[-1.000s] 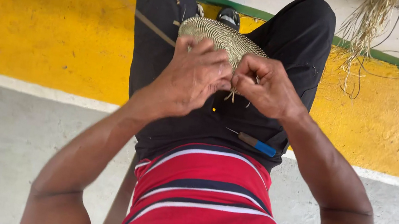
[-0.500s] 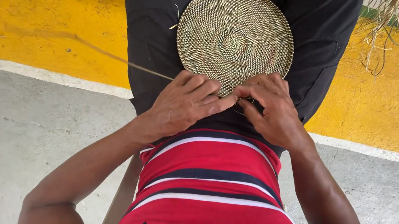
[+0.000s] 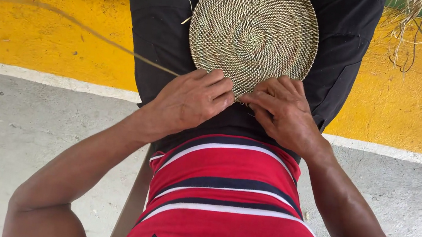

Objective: Hand-weaving a circular straw mat using fibers and an awl tool.

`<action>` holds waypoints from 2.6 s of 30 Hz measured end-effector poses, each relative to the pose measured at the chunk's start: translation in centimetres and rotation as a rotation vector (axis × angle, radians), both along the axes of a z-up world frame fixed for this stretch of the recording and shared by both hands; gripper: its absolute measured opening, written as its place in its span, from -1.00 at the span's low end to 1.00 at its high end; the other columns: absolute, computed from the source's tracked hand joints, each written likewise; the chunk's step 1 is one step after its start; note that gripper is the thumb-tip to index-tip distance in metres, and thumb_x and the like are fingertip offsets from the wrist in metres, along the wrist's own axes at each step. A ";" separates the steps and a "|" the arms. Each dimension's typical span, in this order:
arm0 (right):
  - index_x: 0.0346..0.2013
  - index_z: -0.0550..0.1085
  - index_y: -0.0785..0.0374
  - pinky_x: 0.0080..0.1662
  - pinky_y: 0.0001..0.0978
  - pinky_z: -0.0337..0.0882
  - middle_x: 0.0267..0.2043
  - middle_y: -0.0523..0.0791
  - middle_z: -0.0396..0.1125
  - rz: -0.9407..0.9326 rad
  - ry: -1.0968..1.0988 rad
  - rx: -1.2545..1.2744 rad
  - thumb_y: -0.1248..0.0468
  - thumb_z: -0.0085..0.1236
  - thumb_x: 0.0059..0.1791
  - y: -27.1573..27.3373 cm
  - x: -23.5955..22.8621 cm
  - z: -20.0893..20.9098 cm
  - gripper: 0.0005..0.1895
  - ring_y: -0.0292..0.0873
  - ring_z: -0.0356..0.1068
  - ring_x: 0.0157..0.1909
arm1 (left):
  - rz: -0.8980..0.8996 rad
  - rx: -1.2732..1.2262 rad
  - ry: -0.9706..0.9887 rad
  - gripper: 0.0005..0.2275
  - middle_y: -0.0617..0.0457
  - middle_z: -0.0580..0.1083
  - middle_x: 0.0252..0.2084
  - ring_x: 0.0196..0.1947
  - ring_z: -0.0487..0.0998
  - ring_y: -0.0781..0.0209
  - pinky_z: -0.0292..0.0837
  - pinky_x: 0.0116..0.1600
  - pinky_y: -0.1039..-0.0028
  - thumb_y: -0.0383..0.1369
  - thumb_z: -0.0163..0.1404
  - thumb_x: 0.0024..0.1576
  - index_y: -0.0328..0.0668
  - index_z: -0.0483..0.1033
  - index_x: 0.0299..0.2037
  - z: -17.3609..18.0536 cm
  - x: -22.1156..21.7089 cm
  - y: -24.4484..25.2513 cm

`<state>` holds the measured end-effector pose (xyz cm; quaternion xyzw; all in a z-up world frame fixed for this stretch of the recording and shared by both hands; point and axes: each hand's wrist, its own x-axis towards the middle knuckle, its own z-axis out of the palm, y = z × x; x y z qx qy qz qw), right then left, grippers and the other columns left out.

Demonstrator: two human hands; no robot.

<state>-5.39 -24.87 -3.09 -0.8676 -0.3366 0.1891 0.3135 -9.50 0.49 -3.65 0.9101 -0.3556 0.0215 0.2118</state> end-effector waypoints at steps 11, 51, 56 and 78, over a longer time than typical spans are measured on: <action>-0.08 0.57 0.08 0.20 -0.15 0.20 -0.08 -0.19 0.41 0.010 0.029 0.102 0.34 0.27 -0.05 0.3 0.8 1.2 -0.74 -0.12 0.32 0.08 | 0.406 -0.268 0.009 -0.87 0.30 0.45 -0.07 0.03 0.41 0.29 0.03 0.23 0.22 -0.30 0.20 0.21 0.01 0.59 -0.09 -1.9 -2.0 -1.7; 0.20 0.41 0.16 -0.15 -0.34 0.42 -0.17 -0.02 0.41 -0.534 0.254 0.102 0.28 0.04 0.02 -3.2 -3.9 4.4 -0.58 -0.14 0.44 -0.23 | 0.436 -0.463 0.155 -0.85 0.15 0.46 -0.25 -0.14 0.46 0.19 0.22 0.05 0.31 -0.26 0.05 0.28 -0.09 0.56 -0.06 2.0 5.5 -0.9; 0.21 0.37 0.22 -0.03 -0.35 0.41 0.00 -0.01 0.37 -0.482 0.159 0.202 0.28 0.07 0.09 -2.3 -4.3 4.1 -0.62 -0.16 0.43 -0.06 | 0.396 -0.365 0.143 -0.88 0.17 0.43 -0.11 -0.01 0.41 0.16 0.08 0.17 0.22 -0.33 0.03 0.29 -0.01 0.51 0.00 1.1 2.1 -3.2; 0.22 0.35 0.20 -0.11 -0.29 0.47 -0.02 -0.05 0.41 -0.496 0.455 0.101 0.15 -0.09 0.15 -2.0 -5.4 2.8 -0.62 -0.24 0.49 -0.16 | 0.515 -0.314 0.027 -0.77 0.29 0.42 -0.21 -0.05 0.37 0.25 -0.02 0.25 0.12 -0.13 0.27 0.11 0.07 0.55 -0.17 -2.6 -0.9 -5.4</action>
